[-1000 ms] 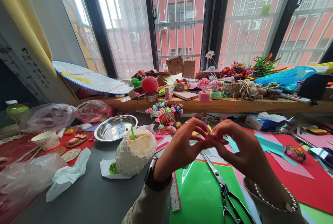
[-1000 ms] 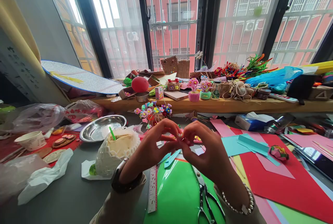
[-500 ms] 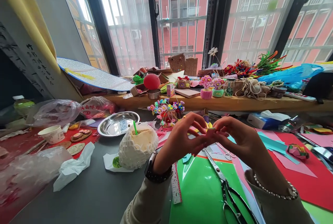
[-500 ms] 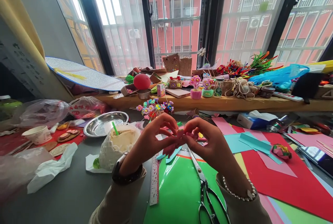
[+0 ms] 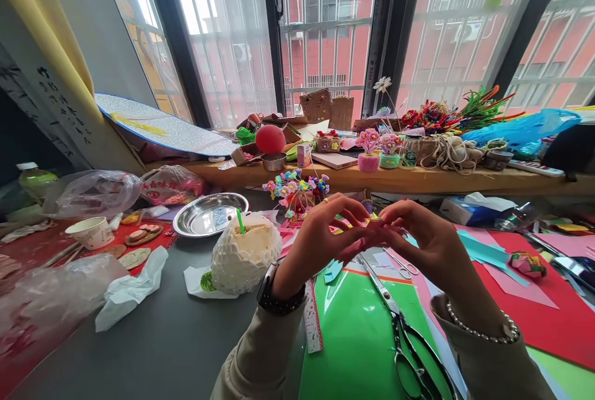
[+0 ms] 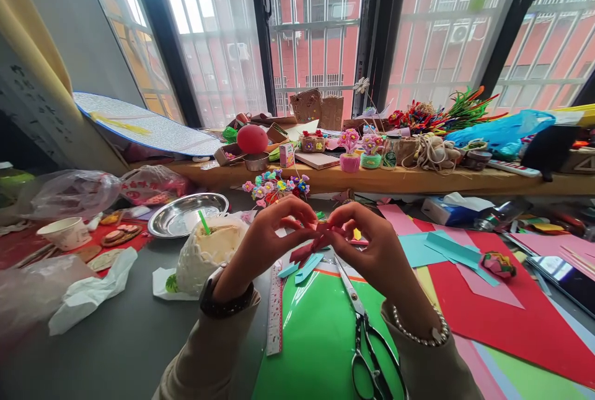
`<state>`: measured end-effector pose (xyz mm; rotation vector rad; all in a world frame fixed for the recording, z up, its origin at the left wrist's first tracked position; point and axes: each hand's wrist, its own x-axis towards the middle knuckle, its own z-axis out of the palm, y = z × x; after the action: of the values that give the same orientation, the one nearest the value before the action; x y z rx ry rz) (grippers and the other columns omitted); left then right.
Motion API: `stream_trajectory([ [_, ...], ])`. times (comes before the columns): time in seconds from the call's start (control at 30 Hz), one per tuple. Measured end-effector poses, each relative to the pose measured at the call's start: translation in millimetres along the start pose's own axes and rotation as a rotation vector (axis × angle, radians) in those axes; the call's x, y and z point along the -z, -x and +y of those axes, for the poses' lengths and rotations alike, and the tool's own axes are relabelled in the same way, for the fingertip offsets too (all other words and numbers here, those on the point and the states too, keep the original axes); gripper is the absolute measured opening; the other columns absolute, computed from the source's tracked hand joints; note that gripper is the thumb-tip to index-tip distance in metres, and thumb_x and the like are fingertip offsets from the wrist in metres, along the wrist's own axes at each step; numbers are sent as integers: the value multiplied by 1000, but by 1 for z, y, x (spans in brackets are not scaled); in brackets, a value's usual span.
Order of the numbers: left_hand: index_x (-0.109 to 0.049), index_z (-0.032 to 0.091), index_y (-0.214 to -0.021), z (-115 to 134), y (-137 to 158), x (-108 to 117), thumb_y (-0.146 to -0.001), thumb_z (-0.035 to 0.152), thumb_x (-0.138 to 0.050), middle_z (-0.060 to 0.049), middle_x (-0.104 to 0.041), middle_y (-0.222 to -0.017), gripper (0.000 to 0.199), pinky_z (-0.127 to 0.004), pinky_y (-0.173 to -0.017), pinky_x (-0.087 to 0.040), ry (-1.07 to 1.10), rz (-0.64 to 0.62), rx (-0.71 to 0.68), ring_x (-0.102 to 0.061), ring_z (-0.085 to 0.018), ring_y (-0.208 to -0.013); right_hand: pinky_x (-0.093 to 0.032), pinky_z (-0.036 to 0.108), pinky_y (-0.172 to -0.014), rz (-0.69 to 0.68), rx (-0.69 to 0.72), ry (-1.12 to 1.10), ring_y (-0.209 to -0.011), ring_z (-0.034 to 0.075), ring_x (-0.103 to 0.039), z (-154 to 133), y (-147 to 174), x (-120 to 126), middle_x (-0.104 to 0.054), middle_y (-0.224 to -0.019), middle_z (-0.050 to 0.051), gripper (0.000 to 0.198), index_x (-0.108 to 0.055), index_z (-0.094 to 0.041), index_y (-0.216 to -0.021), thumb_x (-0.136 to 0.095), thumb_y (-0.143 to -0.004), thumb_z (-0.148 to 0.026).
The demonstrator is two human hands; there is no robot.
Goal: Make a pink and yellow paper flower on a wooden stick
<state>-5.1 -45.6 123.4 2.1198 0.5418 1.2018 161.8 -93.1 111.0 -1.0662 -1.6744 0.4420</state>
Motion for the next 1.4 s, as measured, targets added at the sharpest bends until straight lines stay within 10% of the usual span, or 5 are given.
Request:
stream_trajectory([
  [1.4, -55, 13, -78, -9, 0, 3, -76, 26, -53, -2, -56, -76, 14, -22, -67, -50, -175, -154, -30, -55, -9, -70, -48, 26, -63, -17, 114, 299, -67, 14, -57, 4, -2, -2, -61, -72, 1, 7, -54, -20, -77, -55, -71, -20],
])
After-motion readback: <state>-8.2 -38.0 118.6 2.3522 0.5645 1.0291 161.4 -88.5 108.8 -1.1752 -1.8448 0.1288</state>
